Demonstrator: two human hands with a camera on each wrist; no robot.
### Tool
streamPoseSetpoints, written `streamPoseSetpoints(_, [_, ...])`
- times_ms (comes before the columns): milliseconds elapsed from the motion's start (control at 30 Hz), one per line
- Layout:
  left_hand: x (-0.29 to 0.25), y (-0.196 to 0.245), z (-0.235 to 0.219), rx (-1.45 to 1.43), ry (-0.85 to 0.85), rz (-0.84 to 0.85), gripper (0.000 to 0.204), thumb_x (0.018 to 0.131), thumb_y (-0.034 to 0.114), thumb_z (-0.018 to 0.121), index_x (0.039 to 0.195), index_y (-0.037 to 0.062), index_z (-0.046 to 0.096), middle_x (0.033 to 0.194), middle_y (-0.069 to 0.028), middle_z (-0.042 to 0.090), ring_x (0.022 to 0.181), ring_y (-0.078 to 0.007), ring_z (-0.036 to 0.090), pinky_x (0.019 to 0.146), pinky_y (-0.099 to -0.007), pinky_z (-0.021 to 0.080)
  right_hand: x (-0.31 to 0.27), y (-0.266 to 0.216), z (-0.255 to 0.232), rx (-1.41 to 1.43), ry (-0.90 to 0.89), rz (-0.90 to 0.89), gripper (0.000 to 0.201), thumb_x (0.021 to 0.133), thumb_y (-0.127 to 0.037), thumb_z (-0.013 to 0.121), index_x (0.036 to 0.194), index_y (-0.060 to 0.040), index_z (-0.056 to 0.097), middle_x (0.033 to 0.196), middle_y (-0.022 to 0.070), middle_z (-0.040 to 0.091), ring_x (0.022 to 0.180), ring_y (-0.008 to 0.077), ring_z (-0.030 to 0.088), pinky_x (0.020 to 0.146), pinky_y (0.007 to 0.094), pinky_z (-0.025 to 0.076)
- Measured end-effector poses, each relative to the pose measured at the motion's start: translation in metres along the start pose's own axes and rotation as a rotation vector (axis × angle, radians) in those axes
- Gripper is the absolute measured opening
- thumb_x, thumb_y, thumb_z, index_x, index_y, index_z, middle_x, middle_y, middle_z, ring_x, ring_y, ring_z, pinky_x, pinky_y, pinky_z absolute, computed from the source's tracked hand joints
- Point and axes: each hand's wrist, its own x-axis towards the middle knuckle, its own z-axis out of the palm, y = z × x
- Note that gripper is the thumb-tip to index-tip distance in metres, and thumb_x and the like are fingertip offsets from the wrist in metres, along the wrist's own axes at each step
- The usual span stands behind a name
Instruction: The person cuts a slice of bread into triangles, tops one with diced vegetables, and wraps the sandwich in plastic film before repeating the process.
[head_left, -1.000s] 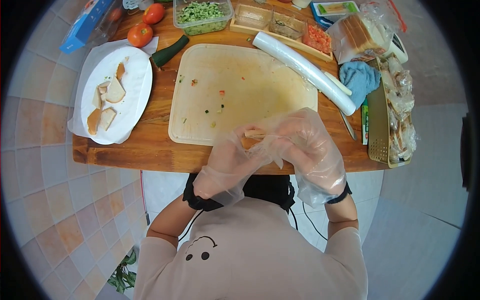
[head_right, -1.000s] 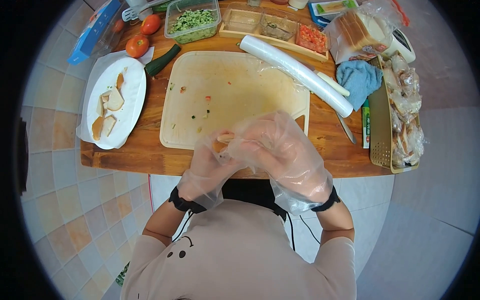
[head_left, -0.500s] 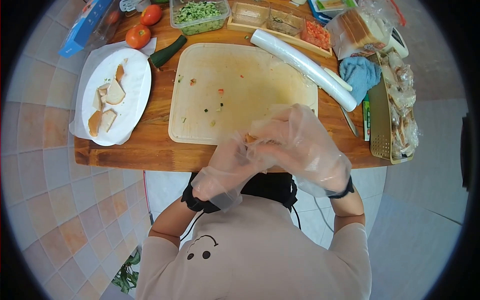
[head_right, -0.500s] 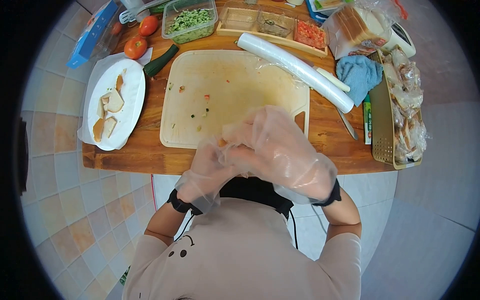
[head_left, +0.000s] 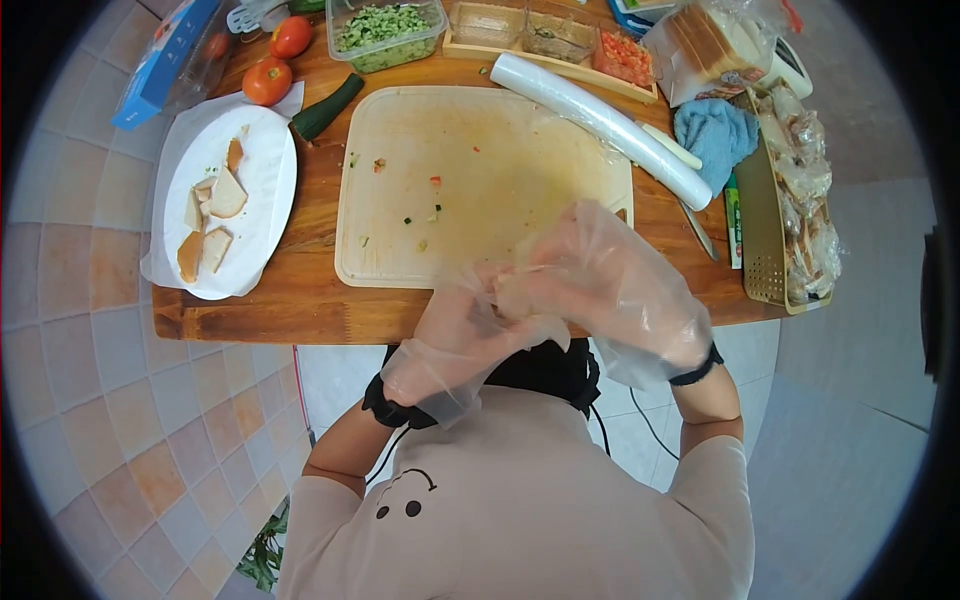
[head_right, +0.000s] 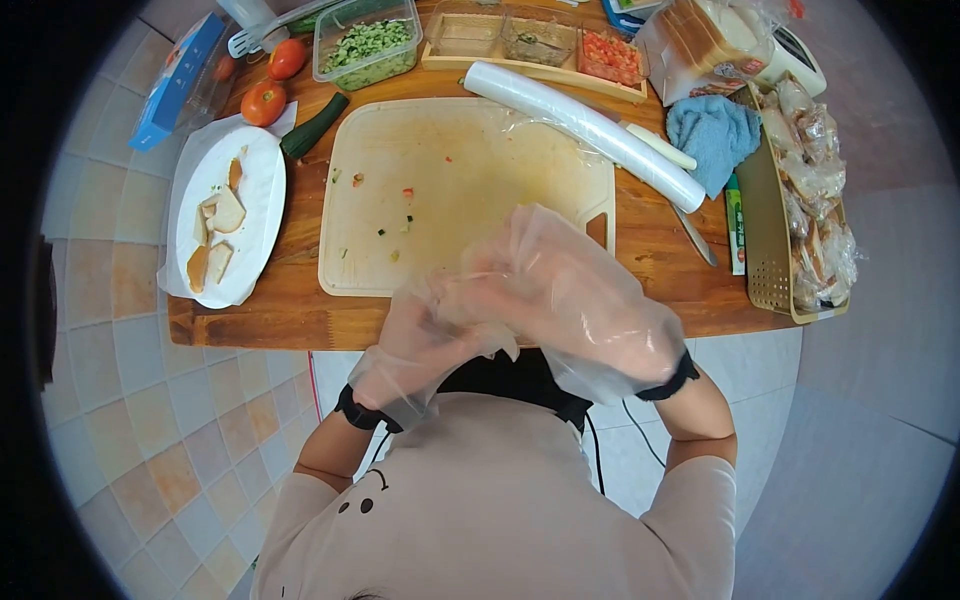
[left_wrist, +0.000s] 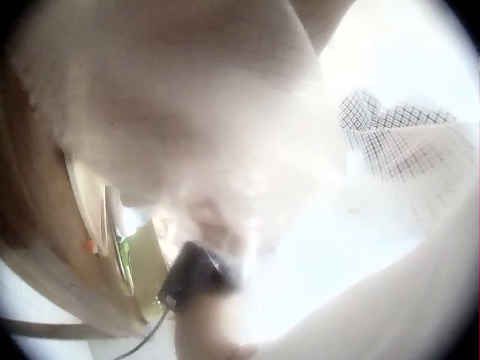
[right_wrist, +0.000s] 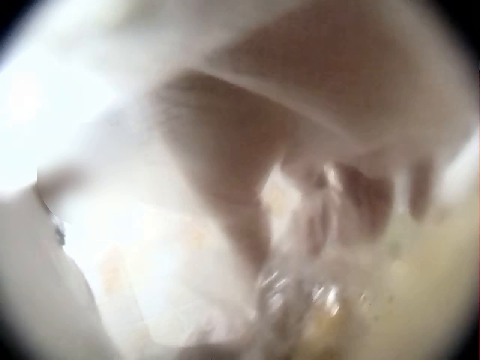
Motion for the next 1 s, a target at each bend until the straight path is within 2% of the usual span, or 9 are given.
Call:
streamPoseSetpoints(67, [0.002, 0.005, 0.000, -0.022, -0.011, -0.020, 0.052, 0.087, 0.008, 0.079, 0.134, 0.0008, 0.058, 0.123, -0.0089, 0.068, 0.112, -0.0176, 0.065, 0.099, -0.0339, 0.052, -0.002, 0.011, 0.007, 0.241, -0.004, 0.086, 0.028, 0.092, -0.023, 0.077, 0.108, -0.0021, 0.066, 0.093, 0.0038, 0.063, 0.089, 0.0131, 0.061, 0.080, 0.0296, 0.049])
streamPoseSetpoints(200, [0.000, -0.003, -0.008, 0.265, 0.022, 0.292, 0.055, 0.085, 0.004, 0.080, 0.136, 0.0012, 0.057, 0.123, -0.0093, 0.068, 0.113, -0.0180, 0.066, 0.095, -0.0337, 0.054, 0.003, 0.011, 0.010, 0.462, -0.019, 0.192, 0.023, 0.099, -0.025, 0.071, 0.098, -0.0036, 0.064, 0.086, -0.0007, 0.062, 0.080, 0.0052, 0.056, 0.070, 0.0233, 0.048])
streamPoseSetpoints(267, [-0.002, -0.005, -0.008, 0.393, 0.065, 0.436, 0.064, 0.083, 0.001, 0.080, 0.140, 0.0013, 0.053, 0.124, -0.0104, 0.068, 0.112, -0.0194, 0.067, 0.094, -0.0346, 0.055, 0.008, 0.016, 0.016, 0.589, -0.001, 0.184, 0.023, 0.099, -0.025, 0.071, 0.098, -0.0032, 0.064, 0.087, -0.0010, 0.063, 0.080, 0.0048, 0.056, 0.070, 0.0227, 0.048])
streamPoseSetpoints(367, [-0.007, -0.020, 0.003, 0.056, 0.244, 0.333, 0.088, 0.078, -0.003, 0.083, 0.153, 0.0015, 0.037, 0.123, -0.0139, 0.070, 0.111, -0.0239, 0.069, 0.091, -0.0370, 0.056, 0.012, 0.022, 0.019, 0.724, -0.049, 0.229, 0.024, 0.100, -0.025, 0.071, 0.099, -0.0025, 0.064, 0.088, -0.0009, 0.064, 0.082, 0.0047, 0.057, 0.072, 0.0223, 0.049])
streamPoseSetpoints(567, [-0.008, -0.032, -0.012, 0.321, 0.216, 0.608, 0.112, 0.074, 0.000, 0.089, 0.161, 0.0005, 0.017, 0.127, -0.0196, 0.069, 0.112, -0.0314, 0.070, 0.093, -0.0401, 0.056, 0.013, 0.013, 0.019, 0.776, -0.136, 0.244, 0.025, 0.101, -0.027, 0.069, 0.099, -0.0028, 0.061, 0.090, -0.0014, 0.064, 0.083, 0.0045, 0.058, 0.073, 0.0213, 0.049])
streamPoseSetpoints(700, [-0.011, -0.026, -0.018, 0.592, 0.240, 0.623, 0.105, 0.071, 0.002, 0.090, 0.157, 0.0010, 0.030, 0.124, -0.0170, 0.071, 0.107, -0.0346, 0.070, 0.089, -0.0418, 0.055, 0.012, 0.014, 0.022, 0.929, -0.180, 0.267, 0.027, 0.102, -0.028, 0.068, 0.103, -0.0030, 0.059, 0.093, -0.0016, 0.063, 0.084, 0.0044, 0.058, 0.074, 0.0203, 0.048])
streamPoseSetpoints(767, [-0.011, 0.003, -0.018, 0.790, 0.223, 0.631, 0.097, 0.068, 0.004, 0.091, 0.152, 0.0016, 0.042, 0.119, -0.0141, 0.073, 0.103, -0.0348, 0.069, 0.088, -0.0419, 0.054, 0.017, 0.033, 0.027, 0.893, -0.260, 0.166, 0.028, 0.103, -0.030, 0.066, 0.105, -0.0029, 0.059, 0.095, -0.0015, 0.062, 0.085, 0.0040, 0.057, 0.073, 0.0202, 0.048])
streamPoseSetpoints(833, [-0.010, 0.027, -0.013, 0.820, 0.188, 0.620, 0.084, 0.067, 0.006, 0.091, 0.142, 0.0045, 0.053, 0.119, -0.0119, 0.073, 0.102, -0.0337, 0.068, 0.088, -0.0403, 0.054, 0.017, 0.043, 0.029, 0.933, -0.314, 0.140, 0.028, 0.103, -0.030, 0.064, 0.106, -0.0028, 0.058, 0.096, -0.0016, 0.062, 0.085, 0.0039, 0.057, 0.073, 0.0200, 0.047])
streamPoseSetpoints(1000, [-0.014, 0.007, -0.024, 0.774, 0.180, 0.542, 0.066, 0.069, 0.006, 0.090, 0.129, 0.0097, 0.064, 0.121, -0.0081, 0.072, 0.106, -0.0298, 0.067, 0.089, -0.0368, 0.054, 0.020, 0.046, 0.031, 0.988, -0.347, 0.156, 0.034, 0.104, -0.033, 0.061, 0.112, -0.0002, 0.060, 0.099, 0.0010, 0.063, 0.085, 0.0075, 0.058, 0.074, 0.0228, 0.048])
